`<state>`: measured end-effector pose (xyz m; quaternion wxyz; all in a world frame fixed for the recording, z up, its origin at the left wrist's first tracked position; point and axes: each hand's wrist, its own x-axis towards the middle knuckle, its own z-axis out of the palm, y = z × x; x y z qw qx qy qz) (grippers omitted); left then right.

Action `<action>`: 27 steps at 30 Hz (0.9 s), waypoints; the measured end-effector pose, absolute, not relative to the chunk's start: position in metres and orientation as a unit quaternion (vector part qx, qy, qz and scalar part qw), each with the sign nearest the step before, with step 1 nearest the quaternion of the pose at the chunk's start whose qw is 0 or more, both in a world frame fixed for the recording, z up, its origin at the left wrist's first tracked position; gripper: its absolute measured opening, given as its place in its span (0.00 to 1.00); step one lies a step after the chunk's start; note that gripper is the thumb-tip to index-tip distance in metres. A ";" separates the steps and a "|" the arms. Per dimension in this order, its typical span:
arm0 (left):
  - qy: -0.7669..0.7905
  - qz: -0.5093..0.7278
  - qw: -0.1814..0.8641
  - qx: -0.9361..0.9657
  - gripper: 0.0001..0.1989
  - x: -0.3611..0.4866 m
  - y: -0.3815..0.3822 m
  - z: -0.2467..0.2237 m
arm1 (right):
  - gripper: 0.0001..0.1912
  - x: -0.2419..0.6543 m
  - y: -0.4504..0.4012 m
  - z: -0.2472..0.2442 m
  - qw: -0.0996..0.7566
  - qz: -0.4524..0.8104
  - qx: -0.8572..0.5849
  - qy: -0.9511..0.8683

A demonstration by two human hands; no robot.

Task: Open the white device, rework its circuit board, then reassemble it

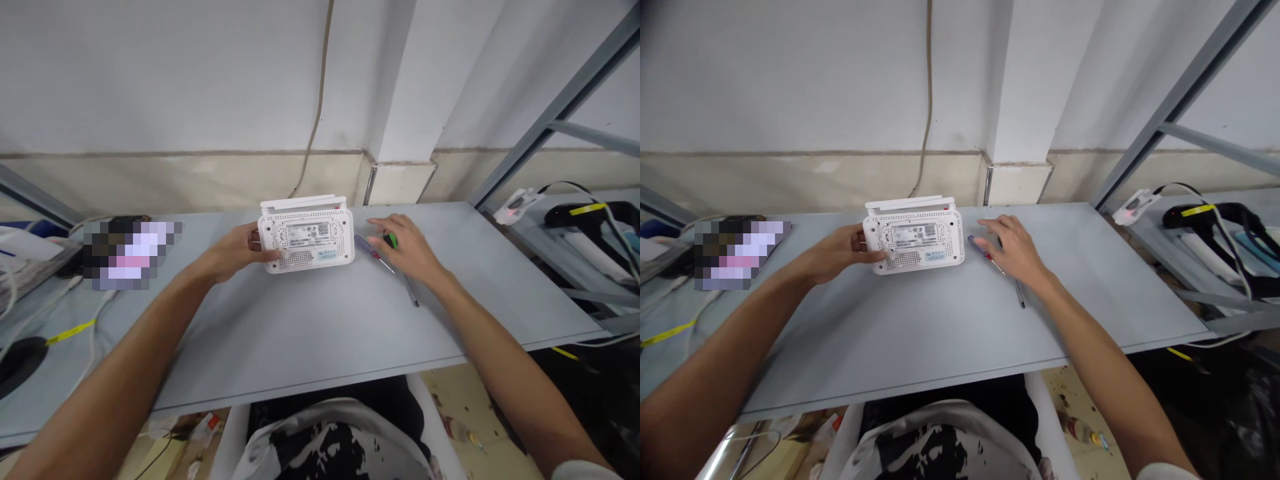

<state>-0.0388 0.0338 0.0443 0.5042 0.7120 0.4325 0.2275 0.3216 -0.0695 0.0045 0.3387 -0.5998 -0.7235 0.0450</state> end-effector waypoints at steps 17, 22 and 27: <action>0.475 0.119 0.547 0.679 0.25 -0.023 0.009 0.055 | 0.09 0.372 0.049 0.017 0.106 0.060 -0.717 -0.686; 0.477 0.111 0.550 0.677 0.25 -0.019 0.006 0.051 | 0.18 0.366 0.040 0.019 0.109 0.051 -0.690 -0.714; 0.489 0.125 0.526 0.685 0.22 -0.019 0.005 0.047 | 0.21 0.358 0.033 0.022 0.129 0.048 -0.641 -0.755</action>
